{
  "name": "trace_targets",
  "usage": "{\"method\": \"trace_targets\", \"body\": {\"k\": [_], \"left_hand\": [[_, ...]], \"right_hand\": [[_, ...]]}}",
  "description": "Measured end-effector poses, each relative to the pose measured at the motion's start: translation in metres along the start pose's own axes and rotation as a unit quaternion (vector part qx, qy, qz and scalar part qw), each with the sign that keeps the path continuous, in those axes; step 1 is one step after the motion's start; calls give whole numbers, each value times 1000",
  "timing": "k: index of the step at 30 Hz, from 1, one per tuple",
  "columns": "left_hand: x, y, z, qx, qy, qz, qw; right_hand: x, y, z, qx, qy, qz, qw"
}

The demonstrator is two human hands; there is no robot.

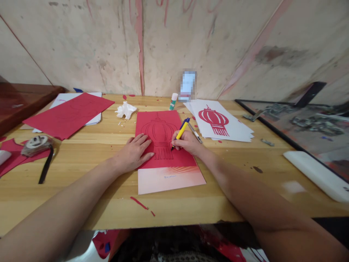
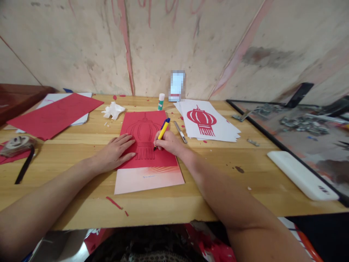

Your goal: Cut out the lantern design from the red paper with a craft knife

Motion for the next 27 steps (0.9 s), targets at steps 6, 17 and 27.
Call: {"method": "trace_targets", "body": {"k": [6,17,27], "left_hand": [[0,1,-1,5,1,11,1000],[0,1,0,-14,3,2,1000],[0,1,0,-11,2,-2,1000]], "right_hand": [[0,-1,0,-1,-1,6,1000],[-1,1,2,-8,-6,-16,1000],[0,0,1,4,-14,-34,999]]}}
Point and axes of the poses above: each hand's wrist, its own x-axis away from the middle knuckle, its own y-axis out of the palm, z = x × y, the point moved 6 cm from there along -x, towards the middle knuckle, and after that the axes turned 1 degree about -y, right-handed, at the moved point
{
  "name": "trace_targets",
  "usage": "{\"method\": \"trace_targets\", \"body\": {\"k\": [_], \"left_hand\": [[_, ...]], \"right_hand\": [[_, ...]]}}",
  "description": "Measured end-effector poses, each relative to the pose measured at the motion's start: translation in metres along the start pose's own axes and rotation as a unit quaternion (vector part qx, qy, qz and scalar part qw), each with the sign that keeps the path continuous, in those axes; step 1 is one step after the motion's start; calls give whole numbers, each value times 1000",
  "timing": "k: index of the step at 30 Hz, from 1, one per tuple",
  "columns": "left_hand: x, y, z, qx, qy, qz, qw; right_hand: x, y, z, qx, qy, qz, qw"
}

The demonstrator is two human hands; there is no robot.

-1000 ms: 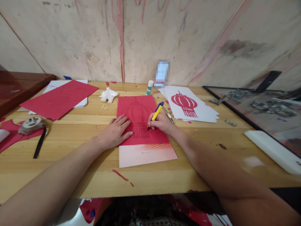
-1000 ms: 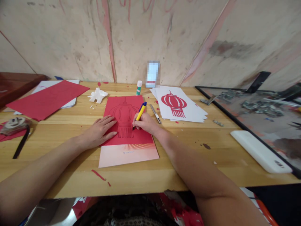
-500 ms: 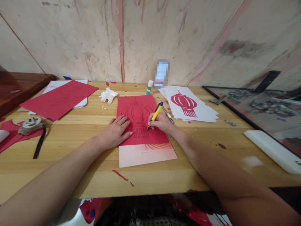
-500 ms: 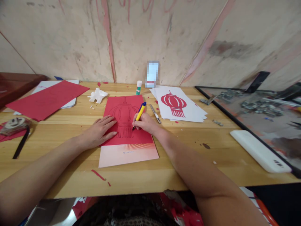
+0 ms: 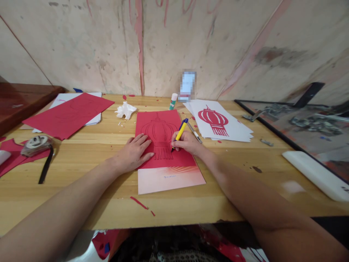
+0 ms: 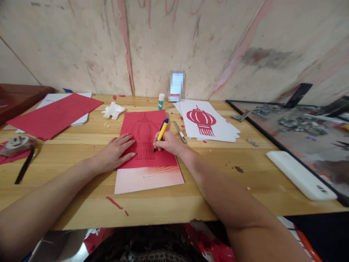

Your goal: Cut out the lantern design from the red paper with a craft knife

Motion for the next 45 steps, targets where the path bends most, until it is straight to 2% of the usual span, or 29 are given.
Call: {"method": "trace_targets", "body": {"k": [4,7,11,16,21,25,28,31,34,40,45], "left_hand": [[0,-1,0,10,-2,-3,1000],[1,-4,0,4,-7,-5,1000],[4,-10,4,15,-10,-16,1000],[8,-10,16,47,35,-59,997],[8,-7,18,68,37,-88,993],[7,-6,16,61,34,-95,993],[6,-7,16,62,43,-81,994],[5,-5,14,59,42,-82,994],[4,-3,12,52,38,-73,995],[1,-4,10,47,37,-26,998],[6,-5,24,70,87,-52,992]], "right_hand": [[0,0,-1,-18,4,4,1000],[-1,-7,0,-74,12,66,995],[-2,-23,0,-132,-19,173,976],[-3,-28,-2,-126,-66,217,966],[-1,-24,-2,-84,-96,212,969],[2,-20,-7,27,-122,188,974],[3,-18,-9,119,-141,184,965],[3,-14,-8,162,-145,161,963],[3,-11,-9,181,-143,144,962],[6,-18,-16,190,-122,173,959],[5,-20,-14,163,-121,180,963]]}}
Point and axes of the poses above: each hand's wrist, its own x-axis away from the middle knuckle, its own y-axis out of the palm, z = x × y, the point moved 6 cm from there along -x, towards the middle knuckle, and after that the axes turned 1 degree about -y, right-handed, at the moved point
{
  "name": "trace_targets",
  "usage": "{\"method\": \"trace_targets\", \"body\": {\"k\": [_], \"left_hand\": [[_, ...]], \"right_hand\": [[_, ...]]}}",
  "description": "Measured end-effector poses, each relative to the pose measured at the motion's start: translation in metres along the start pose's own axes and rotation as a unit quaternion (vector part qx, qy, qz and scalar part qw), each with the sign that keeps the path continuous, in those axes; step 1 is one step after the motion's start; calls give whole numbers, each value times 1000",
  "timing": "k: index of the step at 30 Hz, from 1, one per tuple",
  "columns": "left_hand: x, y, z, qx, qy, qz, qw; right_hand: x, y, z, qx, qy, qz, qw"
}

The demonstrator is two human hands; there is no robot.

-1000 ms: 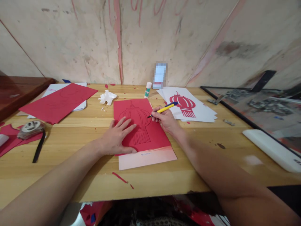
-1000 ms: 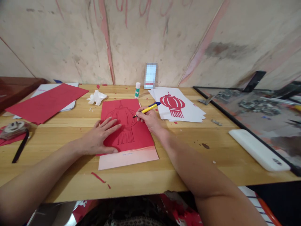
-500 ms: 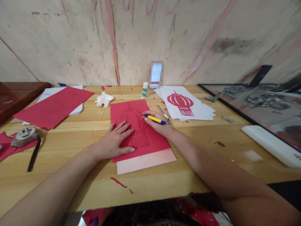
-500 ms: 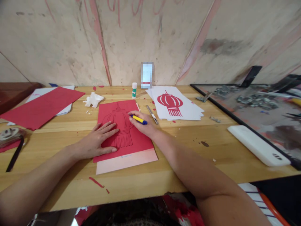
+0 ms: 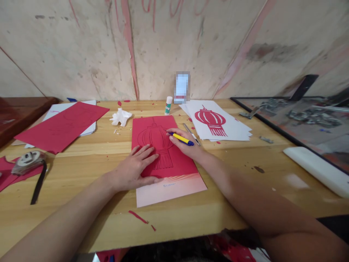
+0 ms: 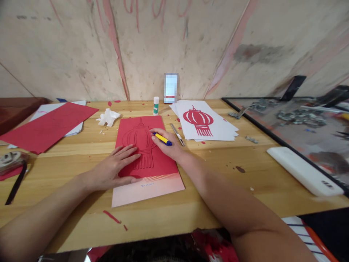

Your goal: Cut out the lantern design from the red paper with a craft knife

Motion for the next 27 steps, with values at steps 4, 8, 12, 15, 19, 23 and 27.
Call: {"method": "trace_targets", "body": {"k": [4,8,12,15,19,23,27], "left_hand": [[1,3,5,3,-8,2,1000],[-1,7,3,-14,-19,9,1000],[-3,6,-3,-27,-35,29,999],[-4,6,-10,-39,-60,32,997],[-4,7,-9,-27,-38,27,999],[-3,6,-2,-12,-3,46,999],[-2,5,0,2,9,51,999]], "right_hand": [[0,-4,-2,-38,4,36,999],[1,-6,-4,-74,27,44,996],[2,-3,-5,-127,52,42,990],[2,-1,-8,-163,64,43,984],[2,-2,-14,-189,72,58,978],[1,0,-14,-238,107,57,963],[1,5,-17,-263,148,47,952]]}}
Point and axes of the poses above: each hand's wrist, its own x-axis away from the middle knuckle, its own y-axis out of the palm, z = x × y, the point moved 6 cm from there along -x, towards the middle knuckle, and after that the axes turned 1 degree about -y, right-handed, at the moved point
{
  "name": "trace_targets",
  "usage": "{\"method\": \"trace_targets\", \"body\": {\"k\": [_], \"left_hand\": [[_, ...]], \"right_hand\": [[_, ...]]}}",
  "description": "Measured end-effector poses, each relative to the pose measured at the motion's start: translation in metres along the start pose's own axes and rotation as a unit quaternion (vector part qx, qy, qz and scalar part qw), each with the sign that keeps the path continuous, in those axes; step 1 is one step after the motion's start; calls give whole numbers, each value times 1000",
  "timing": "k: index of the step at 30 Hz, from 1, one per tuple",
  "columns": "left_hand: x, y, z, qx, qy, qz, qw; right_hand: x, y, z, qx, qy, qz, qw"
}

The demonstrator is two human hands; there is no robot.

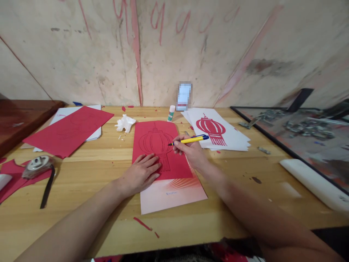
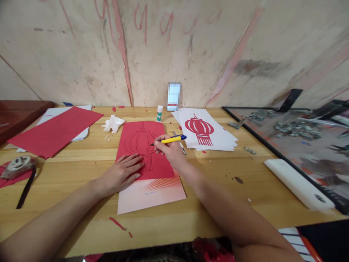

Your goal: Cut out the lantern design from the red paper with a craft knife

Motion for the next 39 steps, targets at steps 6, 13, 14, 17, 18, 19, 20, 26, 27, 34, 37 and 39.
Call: {"method": "trace_targets", "body": {"k": [6,13,14,17,18,19,20,26,27,34,37,39], "left_hand": [[2,0,0,21,-6,-20,1000],[2,3,0,19,-5,-24,1000],[2,3,0,16,-4,-25,1000],[2,3,0,16,-6,-28,999],[3,3,0,19,-7,-26,999],[3,3,-1,21,-7,-24,999],[3,3,-1,22,-8,-23,999],[3,4,0,23,-5,-20,1000],[3,4,0,21,-5,-21,1000],[2,3,2,8,2,-27,1000],[2,3,2,8,1,-31,999],[2,3,2,7,0,-34,999]], "right_hand": [[17,14,-1,21,58,-34,998],[34,0,18,76,6,4,997],[35,-1,20,84,3,5,996],[36,0,20,121,-15,-8,992],[37,0,19,136,-22,-13,990],[37,1,17,151,-30,-18,988],[37,1,16,163,-36,-22,986],[39,4,13,196,-49,-41,979],[39,5,12,200,-52,-42,978],[38,7,12,212,-57,-47,974],[38,6,12,217,-59,-47,973],[38,7,12,220,-63,-48,972]]}}
Point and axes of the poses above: each hand's wrist, its own x-axis away from the middle knuckle, its own y-axis out of the palm, z = x × y, the point moved 6 cm from there along -x, towards the middle knuckle, and after that the axes turned 1 degree about -y, right-handed, at the moved point
